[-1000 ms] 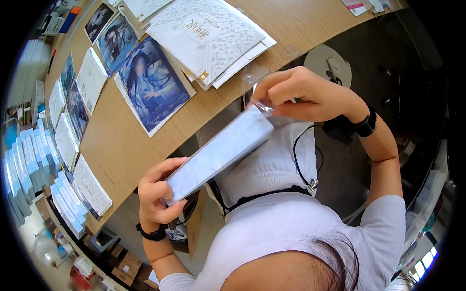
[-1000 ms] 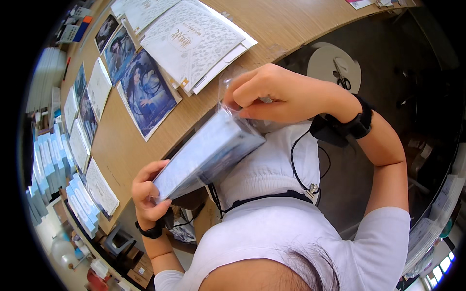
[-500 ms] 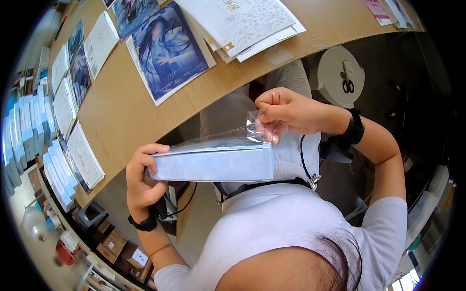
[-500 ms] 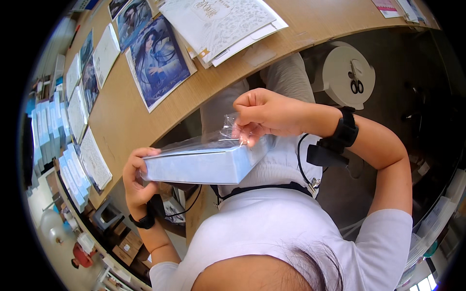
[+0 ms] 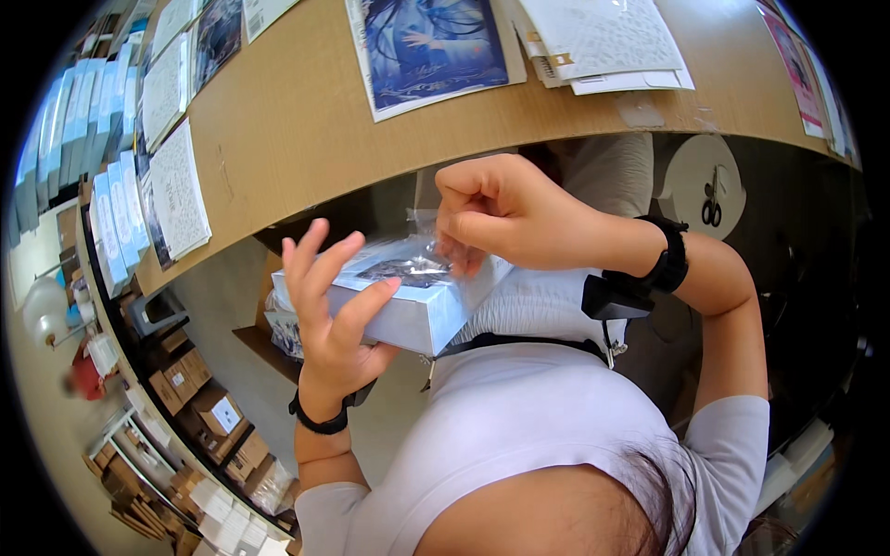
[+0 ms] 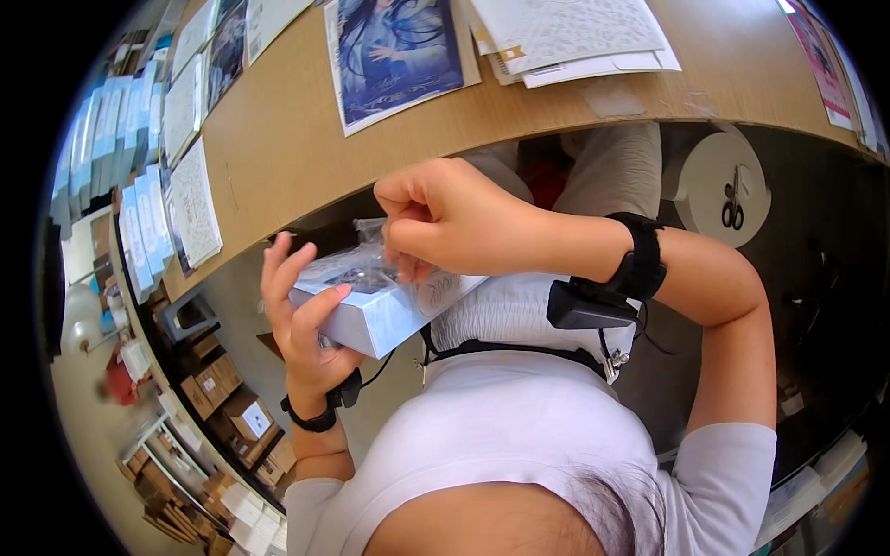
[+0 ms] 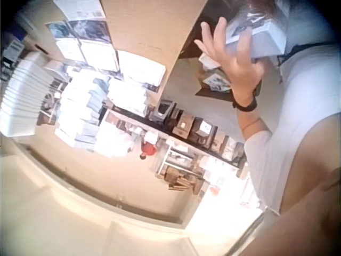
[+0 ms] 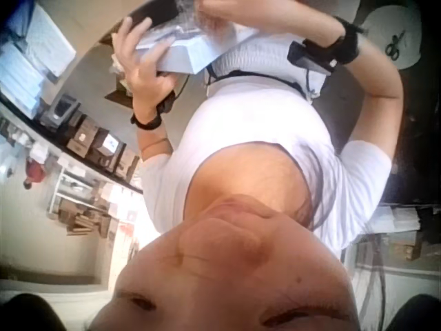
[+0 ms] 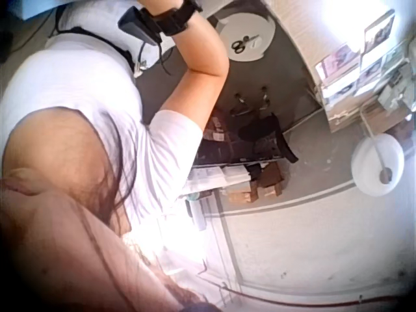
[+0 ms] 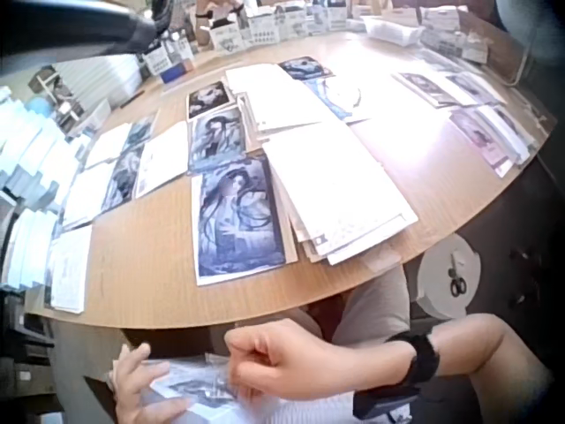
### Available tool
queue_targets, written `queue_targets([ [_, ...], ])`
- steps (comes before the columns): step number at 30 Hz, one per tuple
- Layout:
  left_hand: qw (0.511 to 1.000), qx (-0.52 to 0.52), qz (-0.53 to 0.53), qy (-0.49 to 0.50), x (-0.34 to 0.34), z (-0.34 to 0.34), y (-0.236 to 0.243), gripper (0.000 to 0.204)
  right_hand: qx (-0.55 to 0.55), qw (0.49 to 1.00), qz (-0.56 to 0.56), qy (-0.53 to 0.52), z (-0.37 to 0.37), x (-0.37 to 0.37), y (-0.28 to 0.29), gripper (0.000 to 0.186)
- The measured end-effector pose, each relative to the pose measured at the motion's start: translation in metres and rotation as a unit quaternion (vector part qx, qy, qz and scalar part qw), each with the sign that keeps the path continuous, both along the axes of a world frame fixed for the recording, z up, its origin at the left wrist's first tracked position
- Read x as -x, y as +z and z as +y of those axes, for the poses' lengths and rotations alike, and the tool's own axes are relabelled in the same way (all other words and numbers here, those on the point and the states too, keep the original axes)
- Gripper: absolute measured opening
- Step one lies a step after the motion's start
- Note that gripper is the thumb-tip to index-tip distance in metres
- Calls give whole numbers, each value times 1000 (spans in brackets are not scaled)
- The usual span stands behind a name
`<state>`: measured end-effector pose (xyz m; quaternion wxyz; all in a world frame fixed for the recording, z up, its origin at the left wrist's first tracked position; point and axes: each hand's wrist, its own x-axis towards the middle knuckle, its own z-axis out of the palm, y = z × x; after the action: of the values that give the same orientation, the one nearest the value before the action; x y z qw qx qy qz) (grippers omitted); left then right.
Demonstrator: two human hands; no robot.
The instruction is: The person opens several white envelopes to remove decorative cards and inserts them into a larger blue box. They then use scissors to cut the plastic wrapping on the box and remove the film. The person works at a wooden table in a room with stacks of similar stationery items.
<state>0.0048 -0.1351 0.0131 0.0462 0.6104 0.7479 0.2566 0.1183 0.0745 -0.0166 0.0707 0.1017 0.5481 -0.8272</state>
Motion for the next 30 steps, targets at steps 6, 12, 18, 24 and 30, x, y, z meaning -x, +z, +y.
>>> queue_targets([
  [6, 997, -39, -63, -18, 2, -7, -9, 51, -247, 966, 72, -6, -1, -9, -23, 22],
  [12, 989, -20, -96, -110, 9, 2, -4, 43, -294, 939, 126, -129, 5, -12, -33, 23],
  [18, 985, -22, -105, -133, 9, 6, -4, 38, -408, 896, 168, -38, 19, -18, -29, 21],
  [24, 986, -4, -88, -143, 6, 3, -2, 40, -256, 964, 74, 7, 18, -24, -4, 51],
  [30, 984, -2, -86, -153, 2, 10, 0, 42, -316, 933, 162, 57, 1, -28, -14, 67],
])
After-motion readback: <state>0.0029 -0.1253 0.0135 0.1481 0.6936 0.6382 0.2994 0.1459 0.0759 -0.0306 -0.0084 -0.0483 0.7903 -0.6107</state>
